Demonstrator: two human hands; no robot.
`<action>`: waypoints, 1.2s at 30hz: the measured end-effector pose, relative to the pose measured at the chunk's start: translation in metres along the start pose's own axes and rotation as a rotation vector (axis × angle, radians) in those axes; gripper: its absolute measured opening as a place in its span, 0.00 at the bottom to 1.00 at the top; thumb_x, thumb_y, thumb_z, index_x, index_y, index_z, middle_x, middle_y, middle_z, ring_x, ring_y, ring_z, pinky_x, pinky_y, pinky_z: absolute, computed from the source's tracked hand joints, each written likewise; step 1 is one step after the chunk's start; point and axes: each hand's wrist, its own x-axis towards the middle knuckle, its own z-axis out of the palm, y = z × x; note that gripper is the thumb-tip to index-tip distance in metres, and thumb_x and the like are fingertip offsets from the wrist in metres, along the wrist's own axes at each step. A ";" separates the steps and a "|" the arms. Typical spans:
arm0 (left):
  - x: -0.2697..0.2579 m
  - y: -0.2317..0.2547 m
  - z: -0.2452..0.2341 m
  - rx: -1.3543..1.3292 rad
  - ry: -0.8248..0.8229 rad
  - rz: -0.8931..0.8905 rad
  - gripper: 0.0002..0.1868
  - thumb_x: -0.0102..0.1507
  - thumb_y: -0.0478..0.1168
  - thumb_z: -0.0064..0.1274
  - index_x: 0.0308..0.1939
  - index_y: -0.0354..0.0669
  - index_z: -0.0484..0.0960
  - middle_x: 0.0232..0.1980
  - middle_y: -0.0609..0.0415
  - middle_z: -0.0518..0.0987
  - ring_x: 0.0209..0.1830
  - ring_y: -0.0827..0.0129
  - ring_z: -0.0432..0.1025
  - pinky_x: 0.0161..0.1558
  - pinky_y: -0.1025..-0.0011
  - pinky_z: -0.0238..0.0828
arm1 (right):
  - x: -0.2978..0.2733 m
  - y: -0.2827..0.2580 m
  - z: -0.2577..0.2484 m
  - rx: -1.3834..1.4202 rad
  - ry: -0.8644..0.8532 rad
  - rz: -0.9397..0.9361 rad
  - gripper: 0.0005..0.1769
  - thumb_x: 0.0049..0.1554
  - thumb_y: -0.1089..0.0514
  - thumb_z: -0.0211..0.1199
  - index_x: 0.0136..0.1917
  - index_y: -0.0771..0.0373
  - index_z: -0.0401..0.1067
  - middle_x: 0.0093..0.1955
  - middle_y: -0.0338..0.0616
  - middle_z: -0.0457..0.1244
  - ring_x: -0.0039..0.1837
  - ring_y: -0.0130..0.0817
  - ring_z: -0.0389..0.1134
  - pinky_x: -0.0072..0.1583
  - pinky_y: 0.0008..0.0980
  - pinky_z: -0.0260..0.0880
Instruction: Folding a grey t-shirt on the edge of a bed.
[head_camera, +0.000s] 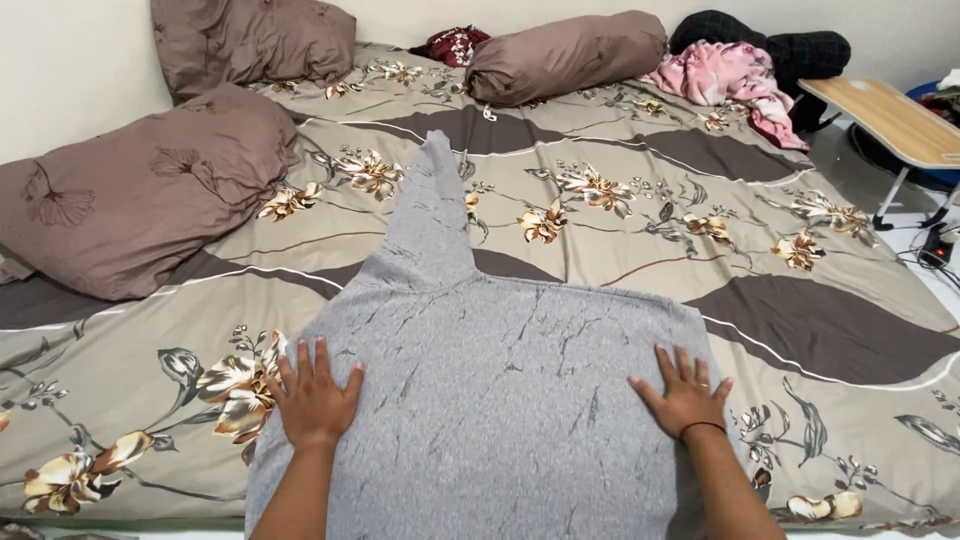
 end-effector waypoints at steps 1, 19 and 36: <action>0.002 0.000 0.001 0.002 -0.005 0.001 0.47 0.63 0.74 0.35 0.78 0.52 0.59 0.80 0.49 0.58 0.80 0.43 0.46 0.77 0.42 0.29 | 0.006 0.011 0.004 0.000 -0.005 0.001 0.52 0.53 0.14 0.41 0.83 0.33 0.41 0.87 0.35 0.33 0.85 0.47 0.31 0.76 0.71 0.26; -0.045 0.262 -0.019 -0.559 -0.252 0.506 0.39 0.54 0.60 0.60 0.66 0.48 0.75 0.75 0.37 0.62 0.78 0.41 0.51 0.74 0.41 0.37 | 0.003 0.096 0.058 0.250 0.169 0.152 0.44 0.60 0.24 0.39 0.83 0.39 0.47 0.87 0.44 0.37 0.85 0.53 0.34 0.79 0.62 0.24; 0.073 0.209 0.057 -0.129 -0.266 0.434 0.51 0.61 0.80 0.32 0.81 0.59 0.52 0.85 0.51 0.45 0.84 0.47 0.36 0.75 0.36 0.23 | -0.004 0.084 0.046 0.280 0.173 0.144 0.45 0.60 0.23 0.37 0.84 0.41 0.45 0.87 0.47 0.35 0.85 0.54 0.31 0.79 0.59 0.20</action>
